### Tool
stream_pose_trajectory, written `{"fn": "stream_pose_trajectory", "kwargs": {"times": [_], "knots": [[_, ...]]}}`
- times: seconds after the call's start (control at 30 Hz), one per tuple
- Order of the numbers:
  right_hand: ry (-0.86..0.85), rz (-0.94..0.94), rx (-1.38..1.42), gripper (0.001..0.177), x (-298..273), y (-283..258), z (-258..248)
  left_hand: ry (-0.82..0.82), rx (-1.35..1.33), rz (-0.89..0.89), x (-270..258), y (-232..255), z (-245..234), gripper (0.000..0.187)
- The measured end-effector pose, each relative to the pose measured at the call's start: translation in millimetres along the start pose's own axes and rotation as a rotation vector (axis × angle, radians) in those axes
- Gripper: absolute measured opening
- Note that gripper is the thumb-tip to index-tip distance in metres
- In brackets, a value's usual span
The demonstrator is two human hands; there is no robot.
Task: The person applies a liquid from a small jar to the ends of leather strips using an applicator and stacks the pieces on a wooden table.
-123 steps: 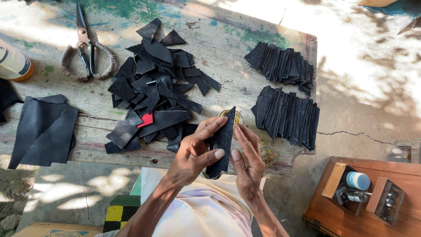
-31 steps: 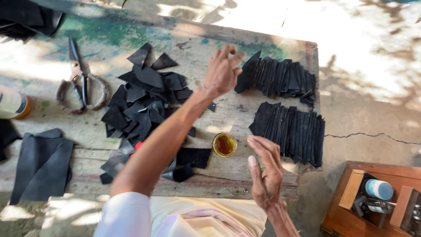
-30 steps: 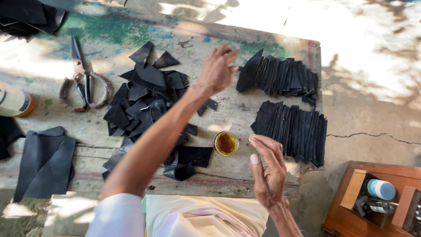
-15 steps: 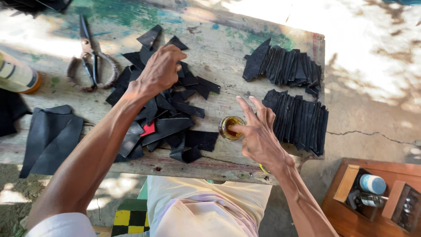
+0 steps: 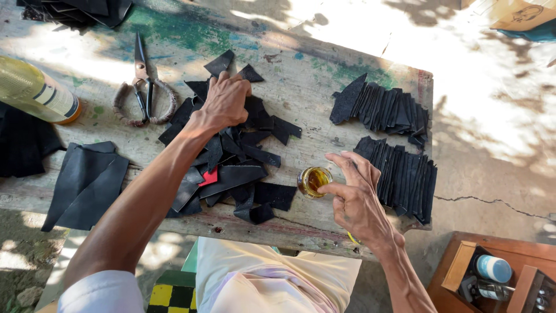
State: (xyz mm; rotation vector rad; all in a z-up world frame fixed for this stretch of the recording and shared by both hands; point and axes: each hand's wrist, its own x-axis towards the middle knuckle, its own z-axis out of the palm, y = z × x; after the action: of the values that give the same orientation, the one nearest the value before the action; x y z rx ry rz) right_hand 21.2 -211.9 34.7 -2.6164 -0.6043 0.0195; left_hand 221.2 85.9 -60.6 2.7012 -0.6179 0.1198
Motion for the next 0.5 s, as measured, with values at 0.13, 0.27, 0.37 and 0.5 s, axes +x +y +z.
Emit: {"fn": "stream_pose_trajectory", "kwargs": {"times": [0.13, 0.27, 0.37, 0.5], "knots": [[-0.014, 0.022, 0.000, 0.037, 0.1, 1.7, 2.0, -0.161, -0.410, -0.181, 5.8, -13.6, -14.3, 0.018], [0.015, 0.025, 0.017, 0.034, 0.6, 2.1, 2.2, 0.069, -0.723, -0.176, 2.8, -22.6, -45.2, 0.017], [-0.022, 0.030, 0.024, 0.034, 3.0, 0.0, 2.2, 0.166, -0.926, -0.298, -4.3, -20.3, -68.5, 0.019], [0.011, 0.009, 0.009, 0.033, 4.9, -1.8, 1.2, 0.124, -1.067, -0.389, -24.0, -4.6, -83.4, 0.022]]}}
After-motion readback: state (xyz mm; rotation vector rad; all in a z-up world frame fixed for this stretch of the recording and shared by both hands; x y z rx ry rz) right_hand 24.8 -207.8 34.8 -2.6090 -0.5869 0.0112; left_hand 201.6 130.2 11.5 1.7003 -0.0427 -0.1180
